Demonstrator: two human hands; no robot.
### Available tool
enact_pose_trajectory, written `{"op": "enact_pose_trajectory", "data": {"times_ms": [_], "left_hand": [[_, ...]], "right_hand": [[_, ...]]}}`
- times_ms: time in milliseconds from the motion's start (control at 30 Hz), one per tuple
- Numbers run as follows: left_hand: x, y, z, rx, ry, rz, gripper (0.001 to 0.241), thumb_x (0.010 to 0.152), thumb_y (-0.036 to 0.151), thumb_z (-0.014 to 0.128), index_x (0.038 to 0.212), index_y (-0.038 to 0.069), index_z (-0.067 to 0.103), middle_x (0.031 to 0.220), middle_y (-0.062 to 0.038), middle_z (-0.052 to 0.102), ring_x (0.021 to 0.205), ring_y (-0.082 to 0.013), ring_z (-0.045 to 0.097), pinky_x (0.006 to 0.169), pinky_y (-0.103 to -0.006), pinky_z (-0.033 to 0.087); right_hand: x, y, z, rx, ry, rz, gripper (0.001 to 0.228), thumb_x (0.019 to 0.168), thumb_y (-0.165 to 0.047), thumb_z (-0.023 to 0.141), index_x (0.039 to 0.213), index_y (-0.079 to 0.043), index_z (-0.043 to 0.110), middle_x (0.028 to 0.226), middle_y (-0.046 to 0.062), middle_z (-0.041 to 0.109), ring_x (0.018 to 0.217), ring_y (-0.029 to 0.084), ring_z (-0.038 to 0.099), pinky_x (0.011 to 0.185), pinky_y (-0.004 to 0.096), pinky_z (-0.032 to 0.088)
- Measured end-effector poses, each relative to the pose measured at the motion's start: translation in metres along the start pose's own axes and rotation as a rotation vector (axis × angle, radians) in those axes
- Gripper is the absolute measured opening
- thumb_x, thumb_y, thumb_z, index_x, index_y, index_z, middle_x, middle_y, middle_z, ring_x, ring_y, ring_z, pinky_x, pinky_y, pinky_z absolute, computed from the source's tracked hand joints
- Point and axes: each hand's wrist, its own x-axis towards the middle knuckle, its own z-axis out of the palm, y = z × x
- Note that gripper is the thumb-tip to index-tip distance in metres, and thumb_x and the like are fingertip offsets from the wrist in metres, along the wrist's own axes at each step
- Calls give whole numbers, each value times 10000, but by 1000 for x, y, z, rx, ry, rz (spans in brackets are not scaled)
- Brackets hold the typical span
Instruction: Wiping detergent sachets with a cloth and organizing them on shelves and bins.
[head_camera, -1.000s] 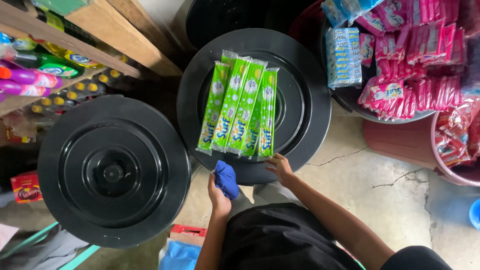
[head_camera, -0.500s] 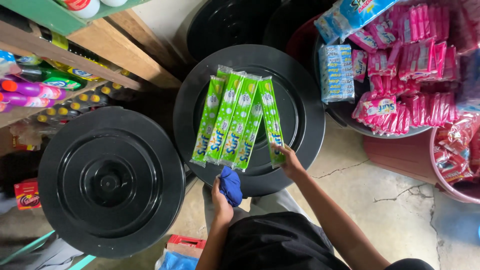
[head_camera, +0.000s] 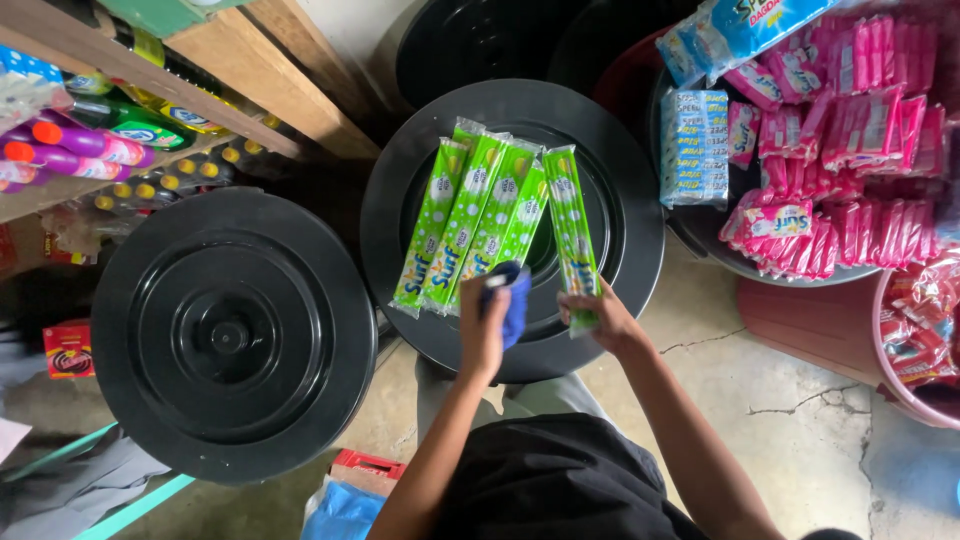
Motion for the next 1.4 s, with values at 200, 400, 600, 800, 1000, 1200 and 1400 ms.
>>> {"op": "enact_pose_trajectory", "data": {"times_ms": [200, 400, 600, 800, 1000, 1200, 1400], "left_hand": [[-24, -9, 60, 659, -336, 753, 369, 791, 514, 714, 1095, 315, 651, 1201, -67, 544, 974, -351, 601, 836, -486, 478], [39, 43, 47, 703, -190, 931, 276, 823, 332, 715, 1051, 207, 621, 1211, -181, 518, 873, -473, 639, 746, -523, 506], [44, 91, 17, 669, -196, 998, 347, 608, 295, 827, 830, 138, 611, 894, -132, 594, 788, -415, 613, 631, -552, 504], [49, 57, -19, 668, -189, 1249, 182, 680, 358, 688, 771, 222, 607, 863, -33, 563, 745, -306, 570, 649, -450, 456], [139, 90, -59, 723, 183, 1167, 314, 774, 411, 723, 1031, 252, 637, 1129, -129, 569, 1058, -430, 576, 837, -526, 490], [38, 52, -79, 730, -298, 1297, 290, 784, 396, 733, 1033, 249, 711, 1254, -49, 623, 1207, -380, 563, 940, -522, 463], [170, 127, -117, 745, 215, 1151, 333, 706, 380, 797, 997, 258, 693, 1058, -120, 591, 958, -401, 604, 728, -497, 534]], "right_hand": [[-70, -53, 36, -355, -124, -132, 629, 578, 141, 836, 1150, 17, 605, 822, 246, 692, 635, 360, 711, 504, 480, 603], [-99, -54, 42, -434, -324, -214, 719, 565, 163, 910, 1208, 59, 607, 829, 305, 729, 590, 367, 750, 462, 483, 644], [-116, -46, 95, -287, -315, -119, 629, 572, 196, 877, 1113, 54, 589, 769, 339, 707, 537, 409, 737, 452, 534, 630], [-114, -25, 126, -316, -261, -190, 595, 508, 212, 900, 1022, 66, 638, 748, 287, 716, 543, 371, 738, 436, 500, 622], [-129, -32, 167, -370, -395, -169, 684, 532, 145, 903, 1151, 88, 619, 698, 310, 704, 549, 365, 747, 462, 482, 628], [-100, 6, 135, -370, -322, -216, 505, 587, 164, 892, 1040, 113, 674, 678, 303, 711, 507, 375, 736, 430, 492, 621], [-128, -15, 194, -405, -497, -197, 688, 610, 115, 881, 1231, 87, 586, 707, 315, 707, 524, 348, 741, 469, 476, 620]]}}
